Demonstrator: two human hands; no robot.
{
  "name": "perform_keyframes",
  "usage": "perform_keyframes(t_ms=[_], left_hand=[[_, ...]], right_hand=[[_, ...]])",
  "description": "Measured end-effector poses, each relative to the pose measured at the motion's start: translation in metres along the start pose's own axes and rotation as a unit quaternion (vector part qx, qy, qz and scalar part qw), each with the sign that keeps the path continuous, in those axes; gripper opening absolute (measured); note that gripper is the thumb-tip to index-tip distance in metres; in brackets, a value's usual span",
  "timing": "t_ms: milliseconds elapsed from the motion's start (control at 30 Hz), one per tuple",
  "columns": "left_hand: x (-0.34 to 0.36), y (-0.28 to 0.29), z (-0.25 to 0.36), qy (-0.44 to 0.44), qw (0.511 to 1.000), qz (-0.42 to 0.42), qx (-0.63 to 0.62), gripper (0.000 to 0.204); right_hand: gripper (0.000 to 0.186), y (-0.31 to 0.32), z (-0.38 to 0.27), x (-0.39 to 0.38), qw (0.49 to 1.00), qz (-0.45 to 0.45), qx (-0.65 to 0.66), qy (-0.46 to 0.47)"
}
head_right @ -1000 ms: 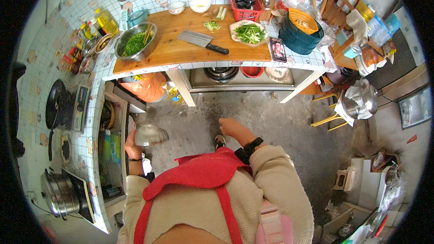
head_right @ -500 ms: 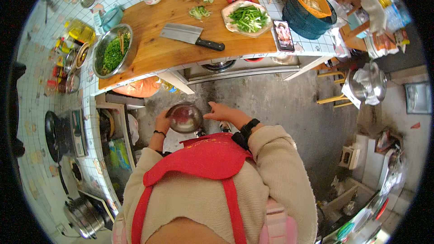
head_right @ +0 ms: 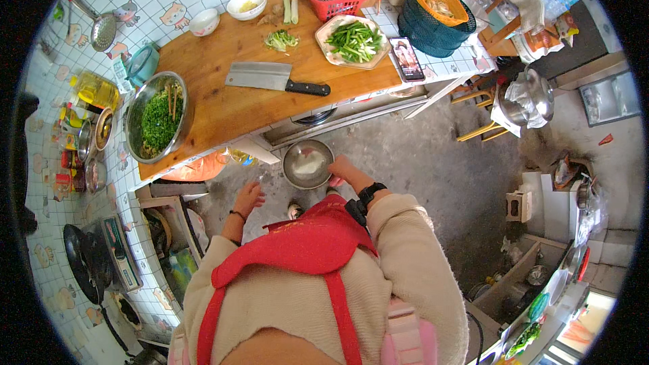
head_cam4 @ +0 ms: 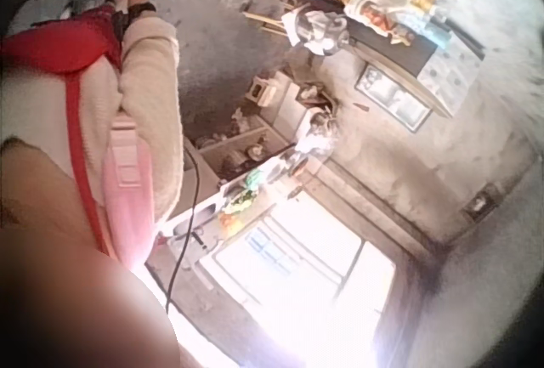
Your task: The person washes a cleaver and a small bowl at the sink, then returns to the counter to mix chopped greens in a large metal bowl with chopsticks. They add a white powder from a divided container into the bowl and stir the mixture.
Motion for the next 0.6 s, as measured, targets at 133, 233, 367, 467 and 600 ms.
perform_keyframes(t_ms=[133, 233, 367, 467, 600], left_hand=[[-0.019, 0.031, -0.069, 0.077, 0.995, 0.054, -0.029, 0.038], [-0.044, 0.044, -0.11, 0.153, 0.981, 0.091, -0.08, 0.038], [-0.077, 0.048, -0.131, 0.212, 0.955, 0.147, -0.144, 0.035], [-0.094, 0.044, -0.128, 0.227, 0.949, 0.168, -0.141, 0.032], [-0.104, 0.037, -0.122, 0.276, 0.927, 0.195, -0.161, 0.033]], right_hand=[[0.023, 0.023, 0.001, 0.05, 0.994, 0.016, 0.109, 0.002], [0.027, 0.032, -0.007, 0.109, 0.996, -0.005, 0.083, 0.012], [0.035, 0.037, -0.023, 0.178, 0.954, 0.007, 0.301, 0.003], [0.049, 0.033, -0.045, 0.215, 0.921, 0.026, 0.386, 0.052], [0.047, 0.029, -0.045, 0.247, 0.898, 0.059, 0.436, 0.018]])
Point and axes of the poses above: each hand's wrist, its own x-axis towards the middle knuckle, its own y-axis out of the back of the hand, z = x × y, the point moved 6 cm from there along x, towards the middle knuckle, and after that the axes turned 15 degrees about x, right-handed, at the moved point
